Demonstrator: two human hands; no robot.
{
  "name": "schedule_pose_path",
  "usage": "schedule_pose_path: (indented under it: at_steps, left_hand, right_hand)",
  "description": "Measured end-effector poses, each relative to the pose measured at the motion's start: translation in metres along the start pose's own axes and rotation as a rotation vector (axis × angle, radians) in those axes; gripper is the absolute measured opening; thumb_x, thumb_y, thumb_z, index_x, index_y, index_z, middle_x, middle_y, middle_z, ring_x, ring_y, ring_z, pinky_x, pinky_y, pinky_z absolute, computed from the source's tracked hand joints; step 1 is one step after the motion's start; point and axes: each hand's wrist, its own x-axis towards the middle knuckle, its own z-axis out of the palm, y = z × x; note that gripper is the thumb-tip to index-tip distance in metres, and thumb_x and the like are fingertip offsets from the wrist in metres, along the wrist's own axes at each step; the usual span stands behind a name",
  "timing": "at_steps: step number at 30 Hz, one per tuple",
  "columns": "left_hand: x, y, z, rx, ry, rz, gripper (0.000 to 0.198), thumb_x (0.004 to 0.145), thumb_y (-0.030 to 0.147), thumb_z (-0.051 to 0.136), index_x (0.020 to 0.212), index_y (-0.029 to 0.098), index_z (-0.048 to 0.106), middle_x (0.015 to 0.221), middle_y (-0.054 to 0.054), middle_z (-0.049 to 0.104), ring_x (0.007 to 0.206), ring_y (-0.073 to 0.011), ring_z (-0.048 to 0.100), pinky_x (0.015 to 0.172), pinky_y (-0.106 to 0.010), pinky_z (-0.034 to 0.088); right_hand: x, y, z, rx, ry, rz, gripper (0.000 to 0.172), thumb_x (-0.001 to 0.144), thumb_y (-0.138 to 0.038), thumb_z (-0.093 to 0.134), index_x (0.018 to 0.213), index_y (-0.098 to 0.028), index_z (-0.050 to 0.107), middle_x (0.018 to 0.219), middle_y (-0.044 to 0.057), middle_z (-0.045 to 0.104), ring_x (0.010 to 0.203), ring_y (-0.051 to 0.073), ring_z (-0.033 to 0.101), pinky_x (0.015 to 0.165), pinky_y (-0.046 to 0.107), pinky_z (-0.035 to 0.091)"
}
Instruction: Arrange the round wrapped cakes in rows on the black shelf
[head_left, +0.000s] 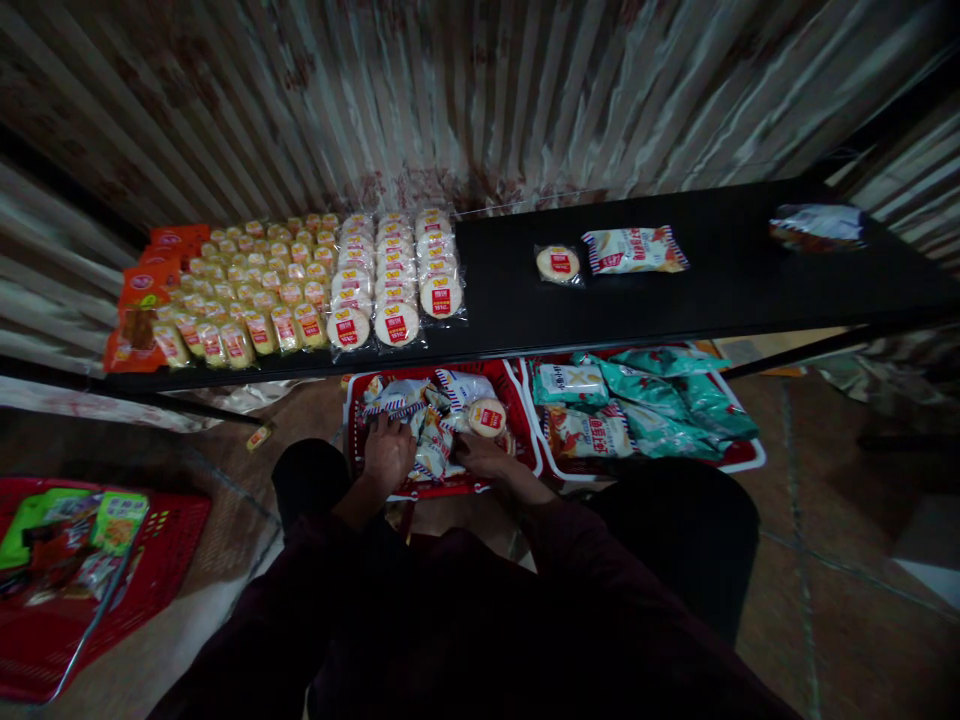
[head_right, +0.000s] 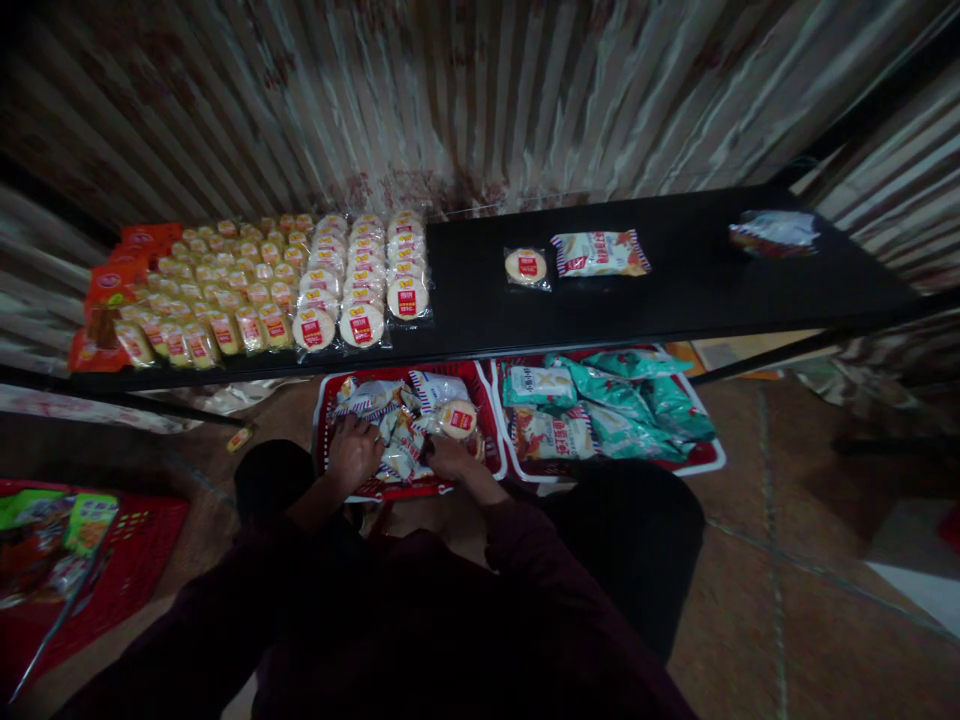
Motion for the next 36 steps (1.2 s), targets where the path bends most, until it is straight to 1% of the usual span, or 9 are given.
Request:
schedule_pose_path:
  at_steps: [4,8,11,14,20,25,30,33,36]
  left_hand:
    - [-0.01,0.003,-0.013,-0.025,0.025,0.142,0.032,0.089,0.027,0.038,0.083,0.016,0.068,0.088,-0.013,0.065,0.098,-0.0286,0.053,0.088,-0.044,0.039]
    - [0.006,-0.003,-0.025,-0.073,0.17,0.011,0.031,0.088,0.032,0.045,0.111,0.019,0.06,0.117,-0.012,0.059,0.111,-0.0296,0.048,0.095,-0.045,0.036]
    - [0.027,-0.011,-0.023,-0.1,0.196,-0.157,0.049,0.084,0.036,0.052,0.129,0.018,0.047,0.128,-0.014,0.051,0.12,-0.0318,0.042,0.097,-0.044,0.038]
    - [0.037,-0.017,-0.015,-0.116,0.214,-0.256,0.053,0.086,0.035,0.049,0.133,0.013,0.042,0.126,-0.018,0.051,0.117,-0.0314,0.046,0.094,-0.041,0.041]
    - [0.026,-0.024,-0.011,-0.099,0.276,-0.257,0.059,0.086,0.043,0.047,0.135,0.012,0.04,0.137,-0.022,0.041,0.128,-0.0358,0.037,0.1,-0.047,0.035]
    - [0.03,-0.023,-0.007,-0.151,0.087,-0.166,0.057,0.085,0.033,0.052,0.137,0.016,0.037,0.127,-0.017,0.052,0.118,-0.0289,0.048,0.095,-0.039,0.042]
    - [0.028,-0.016,-0.007,-0.043,-0.097,-0.118,0.056,0.078,0.031,0.061,0.132,0.021,0.046,0.116,-0.014,0.055,0.109,-0.0297,0.053,0.09,-0.039,0.044]
    - [0.02,-0.012,-0.01,-0.023,-0.108,-0.125,0.055,0.077,0.032,0.061,0.129,0.02,0.049,0.116,-0.015,0.054,0.107,-0.0294,0.053,0.09,-0.04,0.043]
    - [0.01,-0.009,-0.008,-0.033,-0.071,-0.142,0.057,0.076,0.037,0.062,0.128,0.02,0.05,0.118,-0.015,0.055,0.108,-0.0307,0.053,0.094,-0.043,0.041]
  right_hand:
    - [-0.005,-0.025,-0.023,-0.089,0.17,-0.016,0.033,0.092,-0.03,0.036,0.105,-0.019,0.064,0.098,0.011,0.07,0.09,0.022,0.064,0.075,0.029,0.043]
    - [0.009,-0.021,-0.061,-0.072,0.505,0.015,0.04,0.094,-0.035,0.03,0.121,-0.019,0.055,0.117,0.011,0.063,0.11,0.021,0.055,0.092,0.03,0.038]
    - [0.029,-0.009,-0.074,-0.136,0.387,0.159,0.061,0.085,-0.043,0.05,0.138,-0.014,0.037,0.131,0.016,0.053,0.121,0.028,0.046,0.098,0.038,0.034]
    - [0.041,-0.009,-0.063,-0.114,0.22,0.177,0.061,0.084,-0.04,0.053,0.14,-0.023,0.036,0.133,0.012,0.051,0.117,0.026,0.05,0.095,0.037,0.037]
    - [0.036,-0.032,-0.017,-0.166,0.268,-0.163,0.044,0.084,-0.023,0.048,0.127,-0.019,0.052,0.134,0.013,0.049,0.125,0.025,0.038,0.105,0.041,0.027]
    - [0.02,-0.028,-0.003,-0.103,0.327,-0.361,0.04,0.087,-0.018,0.042,0.124,-0.016,0.054,0.132,0.012,0.052,0.123,0.021,0.041,0.105,0.035,0.031]
    - [0.015,0.001,-0.024,0.001,0.599,0.107,0.047,0.09,-0.03,0.04,0.134,-0.012,0.043,0.136,0.017,0.047,0.125,0.026,0.043,0.105,0.041,0.031]
    - [0.028,0.014,-0.039,0.109,0.395,0.366,0.064,0.09,-0.043,0.041,0.143,-0.01,0.027,0.127,0.021,0.054,0.114,0.028,0.055,0.093,0.039,0.041]
    - [0.043,0.005,-0.045,0.203,0.243,0.308,0.061,0.091,-0.05,0.036,0.142,-0.018,0.03,0.123,0.014,0.059,0.112,0.023,0.057,0.089,0.034,0.043]
